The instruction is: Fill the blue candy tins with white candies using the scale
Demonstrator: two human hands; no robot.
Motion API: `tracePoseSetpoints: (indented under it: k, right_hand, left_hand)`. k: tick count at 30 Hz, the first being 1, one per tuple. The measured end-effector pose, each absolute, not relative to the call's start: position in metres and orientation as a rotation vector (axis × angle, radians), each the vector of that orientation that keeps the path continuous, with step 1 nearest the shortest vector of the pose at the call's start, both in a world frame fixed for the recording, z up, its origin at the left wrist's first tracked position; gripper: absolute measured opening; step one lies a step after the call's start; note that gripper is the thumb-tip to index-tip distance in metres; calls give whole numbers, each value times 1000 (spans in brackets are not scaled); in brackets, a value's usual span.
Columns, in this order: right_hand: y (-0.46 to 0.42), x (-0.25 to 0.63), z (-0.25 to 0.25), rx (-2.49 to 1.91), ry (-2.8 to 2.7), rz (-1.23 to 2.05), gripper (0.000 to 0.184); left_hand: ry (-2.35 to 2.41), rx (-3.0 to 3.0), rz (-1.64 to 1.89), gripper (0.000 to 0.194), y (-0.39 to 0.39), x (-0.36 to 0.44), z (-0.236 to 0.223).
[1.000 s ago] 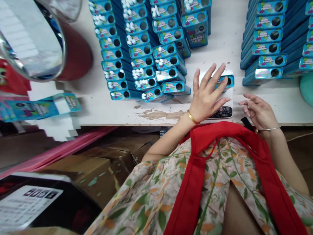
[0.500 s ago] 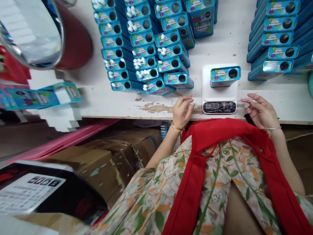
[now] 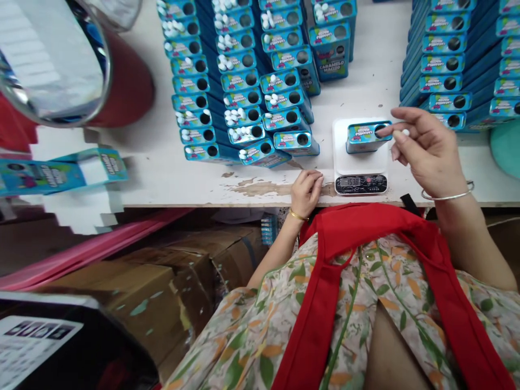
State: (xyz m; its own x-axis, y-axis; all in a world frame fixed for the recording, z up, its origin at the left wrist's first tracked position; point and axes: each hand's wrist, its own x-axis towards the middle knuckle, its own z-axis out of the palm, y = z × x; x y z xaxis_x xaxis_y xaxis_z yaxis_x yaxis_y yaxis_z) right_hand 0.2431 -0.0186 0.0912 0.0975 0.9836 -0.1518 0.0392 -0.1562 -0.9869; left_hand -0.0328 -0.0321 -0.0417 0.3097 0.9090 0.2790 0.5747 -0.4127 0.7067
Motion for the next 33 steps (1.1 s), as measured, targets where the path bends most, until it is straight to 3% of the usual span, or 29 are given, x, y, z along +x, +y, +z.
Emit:
tracePoseSetpoints:
  k: [5,9,14,19,24,27,30,33]
  right_hand:
    - [-9,241,95,-1372,-1196,1160,42]
    - [-26,254,85,-1435,-1012,1055,31]
    - [-62,283,34,-1493,-617,1216,17]
    - [-94,296,-14,-1522,-309,1320,29]
    - [-101,296,-30,-1512,-324,1285,38]
    - [-100,297,-32,-1494,-362,1286,43]
    - [-100,300,-34,-1483,-394,1294,42]
    - [-101,300,-37,-1484,-407,1293,40]
  left_hand:
    - [1304,2093,926,31,-31,-32,-38]
    - [1346,2095,902,34,-29,-31,-38]
    - [1331,2138,878,35,-19,-21,-33]
    - [1278,2161,891,34,-8,-12,-25]
    - [1234,2163,937,31,-4,-7,-21]
    - [1290,2159,865,41,4,4,-14]
    - [1255,2207,760,68,23,22,-5]
    - [1097,2285,690,70,46,35,-1]
